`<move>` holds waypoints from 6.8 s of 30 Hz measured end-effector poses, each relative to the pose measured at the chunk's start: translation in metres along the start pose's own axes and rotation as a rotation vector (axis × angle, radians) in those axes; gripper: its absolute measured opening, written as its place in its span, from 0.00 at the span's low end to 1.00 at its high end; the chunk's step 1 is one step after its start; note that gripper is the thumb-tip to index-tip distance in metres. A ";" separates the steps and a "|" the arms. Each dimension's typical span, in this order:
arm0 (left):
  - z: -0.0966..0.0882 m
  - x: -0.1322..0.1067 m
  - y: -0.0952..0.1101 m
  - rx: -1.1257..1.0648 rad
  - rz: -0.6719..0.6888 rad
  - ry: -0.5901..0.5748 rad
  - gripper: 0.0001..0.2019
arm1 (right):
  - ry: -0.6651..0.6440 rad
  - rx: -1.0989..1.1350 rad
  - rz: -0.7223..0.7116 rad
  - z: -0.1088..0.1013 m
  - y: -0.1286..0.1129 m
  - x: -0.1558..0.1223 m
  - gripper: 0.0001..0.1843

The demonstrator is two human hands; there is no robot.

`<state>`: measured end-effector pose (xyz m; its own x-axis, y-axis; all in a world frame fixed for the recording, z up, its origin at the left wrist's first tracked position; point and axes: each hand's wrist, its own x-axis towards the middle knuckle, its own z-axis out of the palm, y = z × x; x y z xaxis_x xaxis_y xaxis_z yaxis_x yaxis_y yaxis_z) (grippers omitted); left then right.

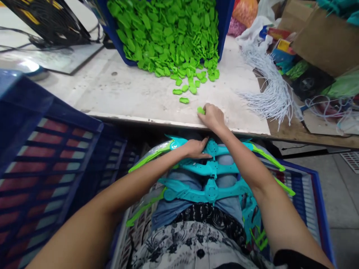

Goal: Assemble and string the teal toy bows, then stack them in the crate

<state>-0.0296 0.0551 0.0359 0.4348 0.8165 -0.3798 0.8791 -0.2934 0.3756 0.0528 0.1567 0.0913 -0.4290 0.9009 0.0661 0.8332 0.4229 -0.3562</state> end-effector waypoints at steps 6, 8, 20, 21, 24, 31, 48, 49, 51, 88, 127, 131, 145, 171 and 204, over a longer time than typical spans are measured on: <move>-0.015 0.036 -0.008 -0.616 -0.029 -0.166 0.27 | 0.136 0.675 0.140 0.009 0.040 -0.085 0.14; -0.013 0.040 -0.008 -0.717 -0.075 -0.189 0.21 | 0.087 0.832 0.312 0.022 0.053 -0.119 0.17; -0.012 0.035 0.003 -1.248 -0.311 -0.106 0.09 | 0.066 0.418 0.427 0.039 0.056 -0.143 0.10; -0.011 0.034 0.003 -1.255 -0.321 -0.105 0.09 | 0.024 0.434 0.438 0.038 0.056 -0.143 0.09; -0.011 0.034 0.004 -1.224 -0.327 -0.089 0.10 | -0.048 0.470 0.479 0.038 0.055 -0.142 0.08; -0.006 0.032 0.005 -1.135 -0.236 -0.056 0.17 | -0.375 0.624 0.590 0.023 0.054 -0.135 0.19; -0.007 0.020 0.020 -0.735 -0.218 0.222 0.15 | -0.596 0.032 0.206 -0.010 0.045 -0.085 0.09; -0.006 0.016 0.020 -0.671 -0.232 0.288 0.15 | -0.500 -0.078 0.117 -0.014 0.036 -0.077 0.07; -0.003 0.006 0.018 -0.527 -0.284 0.412 0.15 | -0.351 -0.203 -0.048 -0.020 0.017 -0.060 0.08; -0.037 0.031 0.002 -0.649 0.115 0.001 0.10 | -0.144 0.018 -0.316 0.012 0.089 -0.146 0.12; 0.014 -0.018 0.027 0.232 0.020 0.376 0.21 | 0.116 -0.027 -0.289 0.029 0.089 -0.164 0.18; 0.023 -0.027 0.019 0.321 0.022 0.398 0.23 | 0.217 -0.002 -0.256 -0.010 0.104 -0.185 0.15; 0.021 -0.030 0.032 0.454 -0.005 0.335 0.24 | 0.055 -0.359 0.381 -0.111 0.256 -0.063 0.13; 0.051 0.106 0.262 -1.893 -0.492 -0.340 0.11 | 0.593 0.675 0.638 -0.089 0.219 -0.337 0.08; 0.050 0.099 0.256 -1.816 -0.135 -0.501 0.07 | 0.392 0.340 0.265 -0.079 0.230 -0.312 0.08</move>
<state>0.2485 0.0352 0.0521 0.6929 0.4872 -0.5316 -0.1918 0.8351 0.5155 0.4054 -0.0192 0.0628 -0.0060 0.9679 0.2511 0.7080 0.1815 -0.6825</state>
